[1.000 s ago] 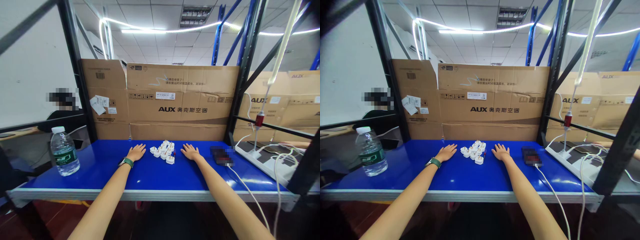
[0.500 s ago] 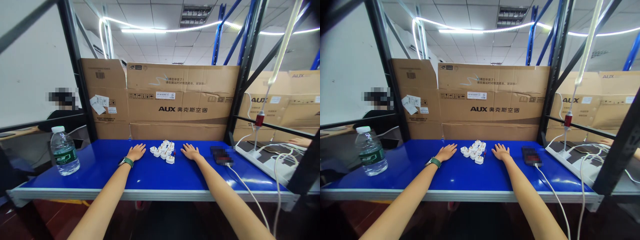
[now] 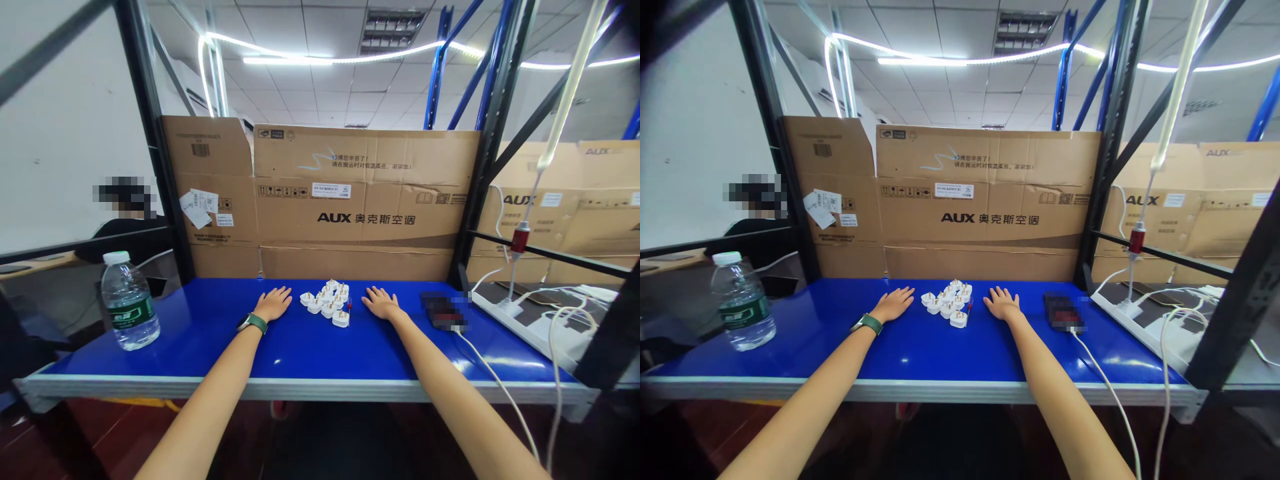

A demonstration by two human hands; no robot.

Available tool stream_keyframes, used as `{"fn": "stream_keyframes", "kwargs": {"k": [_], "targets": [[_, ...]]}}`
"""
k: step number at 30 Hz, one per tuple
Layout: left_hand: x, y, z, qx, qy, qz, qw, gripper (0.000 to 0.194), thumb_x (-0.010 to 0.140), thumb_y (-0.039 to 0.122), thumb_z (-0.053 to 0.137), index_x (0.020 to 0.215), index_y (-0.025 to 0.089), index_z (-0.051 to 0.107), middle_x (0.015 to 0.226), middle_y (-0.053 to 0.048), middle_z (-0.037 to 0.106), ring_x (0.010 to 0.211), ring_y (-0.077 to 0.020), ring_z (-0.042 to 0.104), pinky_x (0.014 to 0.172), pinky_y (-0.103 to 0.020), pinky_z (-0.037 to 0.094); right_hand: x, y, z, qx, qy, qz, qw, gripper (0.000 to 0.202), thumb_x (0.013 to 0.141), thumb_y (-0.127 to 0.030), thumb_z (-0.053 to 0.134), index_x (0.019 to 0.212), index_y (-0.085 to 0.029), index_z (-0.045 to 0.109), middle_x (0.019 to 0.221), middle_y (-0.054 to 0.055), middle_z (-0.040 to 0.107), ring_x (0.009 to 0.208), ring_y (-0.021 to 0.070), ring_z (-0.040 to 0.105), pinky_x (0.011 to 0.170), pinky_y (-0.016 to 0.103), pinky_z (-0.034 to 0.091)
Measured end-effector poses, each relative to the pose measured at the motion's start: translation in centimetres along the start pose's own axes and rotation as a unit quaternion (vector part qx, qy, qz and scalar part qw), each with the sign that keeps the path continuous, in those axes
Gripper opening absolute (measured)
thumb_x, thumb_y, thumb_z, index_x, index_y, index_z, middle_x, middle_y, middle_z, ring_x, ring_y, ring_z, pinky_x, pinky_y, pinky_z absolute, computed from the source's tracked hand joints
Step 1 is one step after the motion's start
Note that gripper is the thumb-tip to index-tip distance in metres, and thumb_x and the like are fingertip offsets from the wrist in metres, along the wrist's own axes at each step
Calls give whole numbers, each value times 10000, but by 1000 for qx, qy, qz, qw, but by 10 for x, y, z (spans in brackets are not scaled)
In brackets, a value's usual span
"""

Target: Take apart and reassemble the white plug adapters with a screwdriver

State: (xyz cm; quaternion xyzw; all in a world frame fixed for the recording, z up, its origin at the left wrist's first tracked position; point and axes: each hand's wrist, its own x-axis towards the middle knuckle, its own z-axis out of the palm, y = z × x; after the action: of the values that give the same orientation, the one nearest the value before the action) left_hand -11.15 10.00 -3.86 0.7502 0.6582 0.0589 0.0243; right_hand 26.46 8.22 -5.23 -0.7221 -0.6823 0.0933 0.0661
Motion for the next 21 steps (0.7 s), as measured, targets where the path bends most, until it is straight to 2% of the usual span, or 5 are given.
{"fn": "stream_keyframes", "kwargs": {"k": [5, 9, 15, 17, 21], "targets": [[0, 0, 0, -2, 3, -2, 1000, 608, 1008, 508, 197, 1583, 334, 293, 1667, 21, 212, 1545, -256, 190, 1234, -546, 135, -2, 0, 0, 13, 10, -7, 1000, 681, 1008, -598, 228, 1606, -273, 243, 1689, 47, 123, 1554, 276, 91, 1208, 595, 63], [-1, 0, -1, -5, 5, -1, 1000, 608, 1008, 512, 202, 1581, 333, 299, 1665, 18, 220, 1544, -258, 195, 1235, -547, 135, -9, -1, -5, 104, 89, -28, 990, 551, 950, -504, 507, 1424, -228, 555, 1579, 128, 404, 1465, 352, 331, 1171, 636, 179], [1, -1, 1, -8, 9, 3, 1000, 612, 1010, 523, 199, 1579, 324, 307, 1664, 5, 223, 1543, -266, 194, 1232, -558, 133, -36, -17, -45, 201, 200, -111, 953, 275, 947, -341, 485, 1045, -196, 697, 1075, 89, 725, 1024, 212, 659, 958, 352, 492], [2, -2, 2, -10, 9, 6, 1000, 611, 1009, 523, 210, 1577, 321, 311, 1661, 1, 232, 1542, -265, 202, 1234, -554, 133, -65, -34, -65, 362, 255, -207, 873, 266, 899, -417, 574, 922, -176, 683, 843, 76, 716, 816, 218, 663, 809, 354, 535], [3, -4, 2, -14, 7, 13, 1000, 608, 1008, 528, 225, 1573, 325, 323, 1654, -8, 247, 1538, -269, 214, 1235, -549, 142, -164, -70, -99, 545, 190, -361, 733, 271, 874, -475, 667, 894, -205, 666, 742, 26, 670, 721, 191, 634, 728, 337, 529]]}}
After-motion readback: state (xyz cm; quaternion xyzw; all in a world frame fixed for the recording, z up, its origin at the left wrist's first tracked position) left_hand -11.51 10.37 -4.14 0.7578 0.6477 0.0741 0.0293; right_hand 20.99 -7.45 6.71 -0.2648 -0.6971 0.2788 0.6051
